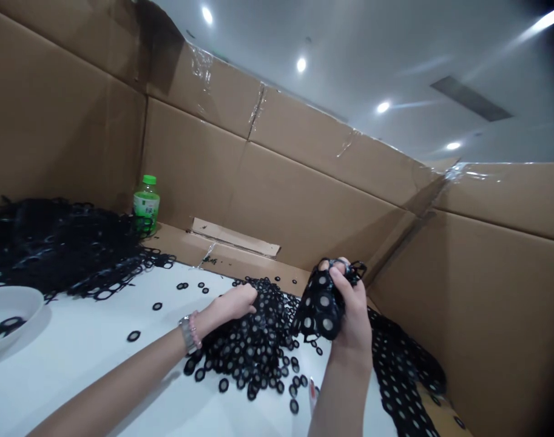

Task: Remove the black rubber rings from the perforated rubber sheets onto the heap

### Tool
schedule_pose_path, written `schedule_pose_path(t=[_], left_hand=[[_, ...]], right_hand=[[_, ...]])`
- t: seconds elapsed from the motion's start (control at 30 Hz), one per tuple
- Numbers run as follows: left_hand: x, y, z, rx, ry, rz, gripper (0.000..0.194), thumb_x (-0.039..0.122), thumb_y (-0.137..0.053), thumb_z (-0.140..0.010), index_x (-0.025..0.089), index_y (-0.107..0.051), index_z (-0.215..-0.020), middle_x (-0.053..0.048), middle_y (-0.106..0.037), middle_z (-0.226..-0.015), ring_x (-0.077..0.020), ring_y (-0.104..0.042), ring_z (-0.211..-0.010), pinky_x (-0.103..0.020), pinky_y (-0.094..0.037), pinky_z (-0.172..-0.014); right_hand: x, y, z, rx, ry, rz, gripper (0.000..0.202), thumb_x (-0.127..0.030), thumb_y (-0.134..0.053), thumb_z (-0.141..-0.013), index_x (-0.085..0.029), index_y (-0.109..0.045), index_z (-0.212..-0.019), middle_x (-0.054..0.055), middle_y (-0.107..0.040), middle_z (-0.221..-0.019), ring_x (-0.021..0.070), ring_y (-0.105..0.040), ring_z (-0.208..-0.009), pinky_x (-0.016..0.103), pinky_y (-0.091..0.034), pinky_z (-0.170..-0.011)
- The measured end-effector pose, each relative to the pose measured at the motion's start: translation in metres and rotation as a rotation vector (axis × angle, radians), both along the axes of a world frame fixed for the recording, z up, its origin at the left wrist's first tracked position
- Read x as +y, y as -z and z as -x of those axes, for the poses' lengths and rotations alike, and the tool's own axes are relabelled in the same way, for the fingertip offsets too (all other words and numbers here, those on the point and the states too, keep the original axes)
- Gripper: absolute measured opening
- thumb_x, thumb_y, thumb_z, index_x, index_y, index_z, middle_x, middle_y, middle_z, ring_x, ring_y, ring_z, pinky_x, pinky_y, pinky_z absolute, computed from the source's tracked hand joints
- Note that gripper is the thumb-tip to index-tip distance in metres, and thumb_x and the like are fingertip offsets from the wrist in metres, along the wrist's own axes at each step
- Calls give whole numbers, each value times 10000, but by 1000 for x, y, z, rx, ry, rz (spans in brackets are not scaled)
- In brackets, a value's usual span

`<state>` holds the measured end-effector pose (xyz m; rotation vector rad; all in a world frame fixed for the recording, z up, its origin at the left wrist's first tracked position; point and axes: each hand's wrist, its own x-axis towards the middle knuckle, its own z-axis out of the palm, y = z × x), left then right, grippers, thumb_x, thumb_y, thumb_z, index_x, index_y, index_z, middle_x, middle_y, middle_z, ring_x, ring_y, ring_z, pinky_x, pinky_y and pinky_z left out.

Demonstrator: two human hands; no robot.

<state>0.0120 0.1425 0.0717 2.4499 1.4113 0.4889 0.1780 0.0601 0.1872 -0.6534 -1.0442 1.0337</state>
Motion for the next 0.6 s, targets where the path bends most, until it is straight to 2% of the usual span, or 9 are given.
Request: schedule_pose_path(t=[0.03, 0.1, 0.2, 0.23, 0.33, 0.4, 0.47, 0.6], left_hand=[[0, 0, -1, -17, -11, -17, 157, 168, -670, -667, 144, -523, -619, -26, -568, -637, -159, -543, -596, -227, -354, -518], [-6, -12, 0, -57, -31, -56, 117, 213, -607, -740, 148, -523, -692, -22, -559, -650, -148, -526, -591, -229, -343, -520], [-28, -47, 7, -228, -51, -167, 239, 286, -380, -886, 163, -457, -696, 17, -483, -604, -109, -444, -549, -223, -309, -524], [-39, -59, 9, -360, -44, -228, 306, 308, -320, -908, 167, -419, -655, 31, -434, -578, -98, -400, -534, -221, -294, -523], [-70, -85, 11, -644, 86, -255, 390, 391, -315, -903, 173, -314, -580, 57, -289, -534, -83, -291, -507, -214, -245, -497], [-85, -92, 11, -680, 166, -173, 398, 427, -382, -873, 173, -305, -577, 63, -262, -529, -78, -261, -498, -213, -224, -478], [-93, -94, 9, -678, 208, -109, 366, 414, -401, -870, 168, -347, -604, 62, -301, -544, -78, -276, -508, -210, -235, -484], [-93, -94, 7, -736, 273, -99, 281, 320, -324, -909, 165, -422, -696, 46, -420, -624, -89, -364, -578, -206, -303, -566]], right_hand=[[1, 1, -1, -31, -24, 4, 225, -256, -686, -654, -217, -481, -739, -35, -550, -741, 110, -527, -647, 241, -434, -648], [1, 3, -3, -95, -23, 15, 219, -266, -692, -664, -215, -493, -742, -38, -534, -732, 102, -508, -652, 224, -422, -642], [-1, 6, -2, -197, 39, 57, 228, -294, -702, -665, -210, -524, -781, -29, -535, -761, 112, -509, -708, 221, -413, -662], [-2, 7, 0, -235, 51, 69, 236, -304, -700, -668, -212, -529, -801, -27, -540, -778, 118, -512, -726, 229, -414, -679], [-8, 8, 11, -377, -10, 19, 193, -313, -669, -709, -213, -519, -779, -38, -517, -744, 110, -495, -698, 229, -407, -675], [-11, 7, 19, -454, -101, -67, 172, -299, -626, -755, -204, -490, -712, -47, -469, -685, 95, -459, -645, 210, -394, -626], [-12, 7, 25, -467, -166, -128, 187, -283, -592, -785, -201, -461, -679, -50, -433, -653, 89, -431, -614, 199, -381, -586], [-11, 7, 28, -349, -231, -128, 168, -251, -601, -777, -203, -467, -688, -44, -451, -662, 88, -440, -615, 198, -388, -583]])
